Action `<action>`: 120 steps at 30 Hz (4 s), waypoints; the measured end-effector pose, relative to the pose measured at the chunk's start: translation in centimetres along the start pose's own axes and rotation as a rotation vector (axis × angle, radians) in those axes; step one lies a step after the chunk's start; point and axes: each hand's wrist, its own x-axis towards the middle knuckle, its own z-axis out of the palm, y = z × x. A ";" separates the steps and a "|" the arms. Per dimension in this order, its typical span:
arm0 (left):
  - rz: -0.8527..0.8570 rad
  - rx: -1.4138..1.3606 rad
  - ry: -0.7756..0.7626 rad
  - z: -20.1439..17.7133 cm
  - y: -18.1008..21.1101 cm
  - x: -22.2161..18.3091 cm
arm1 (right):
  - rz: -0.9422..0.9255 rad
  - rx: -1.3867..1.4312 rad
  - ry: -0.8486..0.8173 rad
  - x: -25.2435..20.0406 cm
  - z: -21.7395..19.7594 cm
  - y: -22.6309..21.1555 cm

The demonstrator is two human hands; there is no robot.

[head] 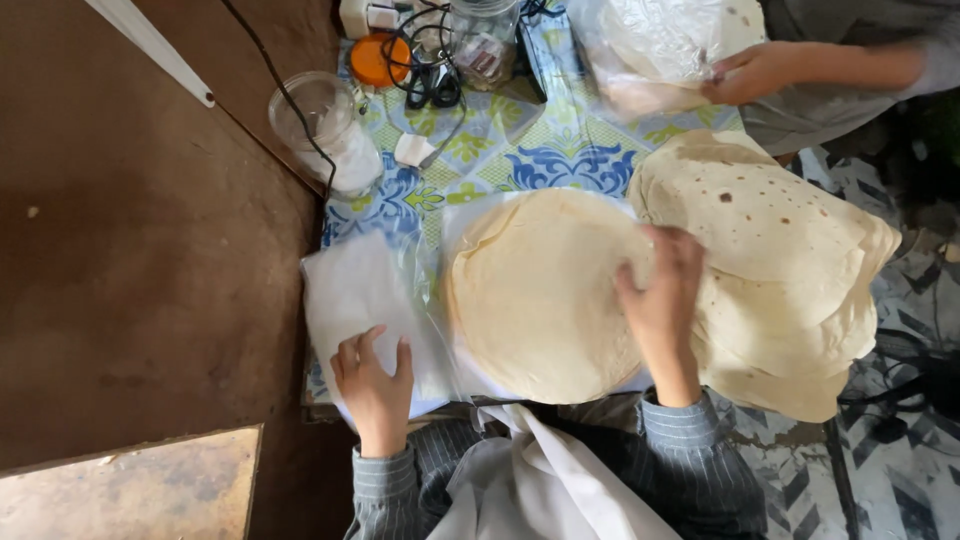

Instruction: The person places individual flatbreads onto plastic film or into bags, pressing down by hand to stack them.

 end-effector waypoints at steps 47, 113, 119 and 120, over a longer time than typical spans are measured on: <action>-0.018 -1.189 -0.139 -1.2 9.3 -0.6 | 0.667 1.778 -0.926 -7.0 1.5 5.1; 0.060 -0.525 -0.025 4.1 9.3 7.5 | 0.634 0.799 -0.382 -2.3 1.9 9.0; -0.006 -0.446 -0.239 2.3 7.6 4.4 | 0.653 0.843 -0.463 -3.2 -1.1 8.3; -0.038 -0.498 -0.323 1.9 7.5 4.0 | 0.610 0.885 -0.545 -3.5 -1.3 8.9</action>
